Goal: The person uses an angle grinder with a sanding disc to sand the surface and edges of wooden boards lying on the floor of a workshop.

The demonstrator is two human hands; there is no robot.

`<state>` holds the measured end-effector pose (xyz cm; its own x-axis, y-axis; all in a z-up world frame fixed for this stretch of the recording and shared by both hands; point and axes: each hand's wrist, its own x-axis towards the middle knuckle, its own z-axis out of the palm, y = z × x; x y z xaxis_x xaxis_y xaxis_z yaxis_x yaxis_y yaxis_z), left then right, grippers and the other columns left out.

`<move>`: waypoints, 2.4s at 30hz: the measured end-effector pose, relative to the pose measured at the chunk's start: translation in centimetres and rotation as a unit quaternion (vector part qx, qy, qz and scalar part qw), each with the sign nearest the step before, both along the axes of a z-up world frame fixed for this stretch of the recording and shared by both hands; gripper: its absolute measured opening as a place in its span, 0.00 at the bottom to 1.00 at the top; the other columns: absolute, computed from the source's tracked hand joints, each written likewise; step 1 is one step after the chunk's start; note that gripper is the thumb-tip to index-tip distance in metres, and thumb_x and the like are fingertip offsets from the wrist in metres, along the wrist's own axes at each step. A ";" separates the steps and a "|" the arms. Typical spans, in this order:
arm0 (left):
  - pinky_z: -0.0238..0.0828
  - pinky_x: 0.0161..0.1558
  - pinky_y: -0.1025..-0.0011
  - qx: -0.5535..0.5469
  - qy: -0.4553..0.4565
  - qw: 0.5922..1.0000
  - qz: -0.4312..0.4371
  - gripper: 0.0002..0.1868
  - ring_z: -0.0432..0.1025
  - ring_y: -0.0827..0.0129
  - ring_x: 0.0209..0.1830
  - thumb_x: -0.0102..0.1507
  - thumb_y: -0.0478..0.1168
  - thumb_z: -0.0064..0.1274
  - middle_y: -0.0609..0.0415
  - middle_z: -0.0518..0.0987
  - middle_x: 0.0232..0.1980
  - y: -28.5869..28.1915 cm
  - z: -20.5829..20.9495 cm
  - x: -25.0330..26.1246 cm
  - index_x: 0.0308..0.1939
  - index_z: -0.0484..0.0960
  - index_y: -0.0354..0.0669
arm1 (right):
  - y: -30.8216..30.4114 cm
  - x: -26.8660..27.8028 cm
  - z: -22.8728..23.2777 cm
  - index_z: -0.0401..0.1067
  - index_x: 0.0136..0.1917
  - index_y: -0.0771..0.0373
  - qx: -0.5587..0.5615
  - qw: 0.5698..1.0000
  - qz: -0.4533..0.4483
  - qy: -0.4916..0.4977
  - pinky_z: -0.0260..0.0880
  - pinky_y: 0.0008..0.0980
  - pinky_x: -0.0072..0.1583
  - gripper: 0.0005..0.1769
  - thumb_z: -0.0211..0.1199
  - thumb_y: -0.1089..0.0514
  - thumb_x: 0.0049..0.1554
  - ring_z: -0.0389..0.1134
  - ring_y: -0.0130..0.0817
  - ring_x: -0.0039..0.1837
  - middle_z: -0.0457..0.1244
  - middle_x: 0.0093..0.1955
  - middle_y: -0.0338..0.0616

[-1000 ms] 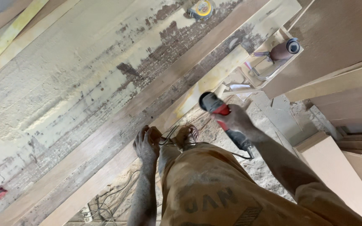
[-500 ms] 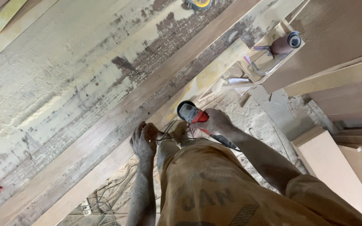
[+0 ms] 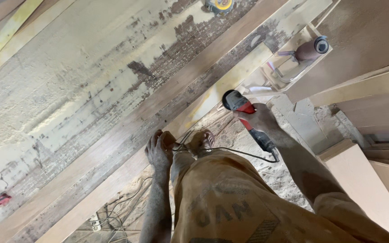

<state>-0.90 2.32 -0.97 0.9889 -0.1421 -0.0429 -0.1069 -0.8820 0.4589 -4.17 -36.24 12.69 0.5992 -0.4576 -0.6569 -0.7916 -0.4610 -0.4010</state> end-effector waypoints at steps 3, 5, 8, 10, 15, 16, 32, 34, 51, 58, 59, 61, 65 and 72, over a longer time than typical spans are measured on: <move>0.57 0.67 0.57 0.002 0.024 1.000 0.007 0.35 0.60 0.67 0.73 0.46 0.49 0.71 0.70 0.70 0.67 -0.1 0.2 0.0 0.59 0.79 0.66 | 1.3 -0.7 0.2 0.77 0.51 0.52 -0.025 0.999 -0.042 -0.006 0.72 0.41 0.59 0.40 0.73 0.20 0.40 0.73 0.44 0.57 0.72 0.45 0.48; 0.56 0.68 0.56 -0.006 0.043 0.999 0.006 0.34 0.59 0.65 0.73 0.49 0.49 0.69 0.69 0.69 0.67 -0.4 0.6 0.1 0.60 0.78 0.65 | 4.3 -1.0 2.4 0.78 0.55 0.58 0.050 0.999 -0.017 0.007 0.71 0.48 0.62 0.40 0.76 0.28 0.41 0.72 0.52 0.61 0.72 0.50 0.56; 0.56 0.68 0.57 0.008 0.047 0.999 0.008 0.34 0.59 0.67 0.73 0.49 0.49 0.69 0.70 0.69 0.67 -0.4 0.6 0.1 0.60 0.79 0.65 | 9.2 -0.7 3.0 0.77 0.53 0.56 0.090 0.992 0.077 0.035 0.71 0.45 0.60 0.42 0.76 0.25 0.36 0.73 0.50 0.60 0.72 0.49 0.51; 0.57 0.68 0.56 0.007 0.038 0.999 0.001 0.34 0.60 0.66 0.73 0.48 0.48 0.70 0.69 0.69 0.67 -0.5 0.8 0.1 0.60 0.79 0.65 | 10.8 -0.1 3.7 0.77 0.50 0.54 0.088 0.990 0.107 0.031 0.71 0.43 0.59 0.42 0.76 0.23 0.33 0.73 0.47 0.58 0.72 0.47 0.47; 0.58 0.67 0.55 0.001 0.027 1.000 0.005 0.35 0.61 0.65 0.72 0.47 0.48 0.70 0.69 0.70 0.67 -0.6 0.9 0.1 0.59 0.79 0.64 | 10.1 0.5 1.5 0.76 0.50 0.51 0.077 0.984 0.156 0.040 0.70 0.43 0.59 0.44 0.74 0.20 0.33 0.73 0.46 0.58 0.71 0.46 0.46; 0.58 0.67 0.55 0.005 0.017 1.000 0.007 0.35 0.61 0.65 0.72 0.47 0.47 0.70 0.69 0.70 0.67 -0.6 0.8 0.1 0.59 0.79 0.64 | 9.1 0.4 0.8 0.76 0.52 0.52 0.069 0.988 0.132 0.043 0.70 0.43 0.59 0.43 0.74 0.20 0.35 0.72 0.46 0.60 0.71 0.48 0.45; 0.58 0.67 0.57 0.005 0.010 1.000 0.021 0.34 0.62 0.67 0.71 0.46 0.48 0.71 0.70 0.71 0.66 -0.4 -0.2 -0.1 0.57 0.80 0.65 | 10.5 0.9 1.4 0.77 0.49 0.51 0.061 0.986 0.149 0.039 0.71 0.43 0.59 0.43 0.75 0.20 0.32 0.73 0.47 0.58 0.71 0.47 0.44; 0.58 0.67 0.55 0.005 0.013 1.000 0.020 0.34 0.62 0.66 0.72 0.46 0.47 0.71 0.69 0.71 0.66 -0.6 0.2 -0.1 0.58 0.80 0.64 | 11.0 1.5 1.5 0.76 0.48 0.50 0.066 0.984 0.164 0.038 0.71 0.43 0.59 0.43 0.74 0.19 0.32 0.73 0.46 0.58 0.70 0.47 0.43; 0.59 0.67 0.53 0.001 0.016 1.000 0.014 0.34 0.62 0.66 0.72 0.47 0.47 0.70 0.68 0.72 0.67 -0.4 -0.2 0.0 0.59 0.80 0.62 | 3.1 3.7 0.1 0.76 0.49 0.48 -0.017 0.994 0.093 0.051 0.71 0.40 0.59 0.40 0.74 0.21 0.34 0.73 0.44 0.59 0.72 0.47 0.42; 0.59 0.68 0.54 0.000 0.013 1.000 0.000 0.35 0.60 0.68 0.74 0.49 0.47 0.67 0.70 0.69 0.69 0.0 -0.5 -0.3 0.61 0.77 0.65 | 1.0 2.4 0.7 0.78 0.49 0.54 -0.026 0.999 0.013 -0.020 0.71 0.44 0.59 0.38 0.76 0.24 0.39 0.73 0.50 0.57 0.72 0.46 0.50; 0.59 0.67 0.54 -0.003 0.010 1.000 -0.003 0.35 0.60 0.68 0.74 0.48 0.47 0.67 0.70 0.69 0.69 -0.1 -0.6 -0.1 0.60 0.77 0.64 | 0.5 2.2 0.6 0.78 0.48 0.53 -0.040 0.999 -0.015 -0.033 0.72 0.43 0.58 0.38 0.76 0.23 0.38 0.74 0.47 0.56 0.72 0.45 0.47; 0.59 0.68 0.53 0.004 -0.004 1.000 -0.008 0.35 0.60 0.68 0.74 0.48 0.46 0.67 0.68 0.69 0.69 -0.5 -0.6 -0.8 0.61 0.77 0.64 | -0.2 0.2 -0.1 0.78 0.49 0.54 -0.016 0.996 -0.056 -0.071 0.71 0.45 0.58 0.37 0.75 0.24 0.40 0.73 0.49 0.57 0.72 0.47 0.50; 0.63 0.62 0.47 -0.047 -0.071 0.995 0.050 0.41 0.62 0.54 0.72 0.45 0.50 0.71 0.55 0.67 0.73 -3.8 1.6 -2.0 0.63 0.76 0.55 | 0.7 -2.5 -1.5 0.78 0.50 0.58 0.032 0.980 -0.149 -0.128 0.71 0.46 0.59 0.40 0.79 0.27 0.39 0.72 0.51 0.56 0.71 0.47 0.53; 0.71 0.63 0.56 -0.358 0.453 0.804 -0.141 0.56 0.73 0.48 0.64 0.47 0.56 0.75 0.38 0.78 0.62 -15.9 15.4 -5.1 0.72 0.65 0.40 | 3.4 -3.0 0.2 0.76 0.54 0.54 0.126 0.922 -0.193 -0.312 0.72 0.42 0.57 0.32 0.84 0.42 0.41 0.72 0.39 0.52 0.69 0.47 0.45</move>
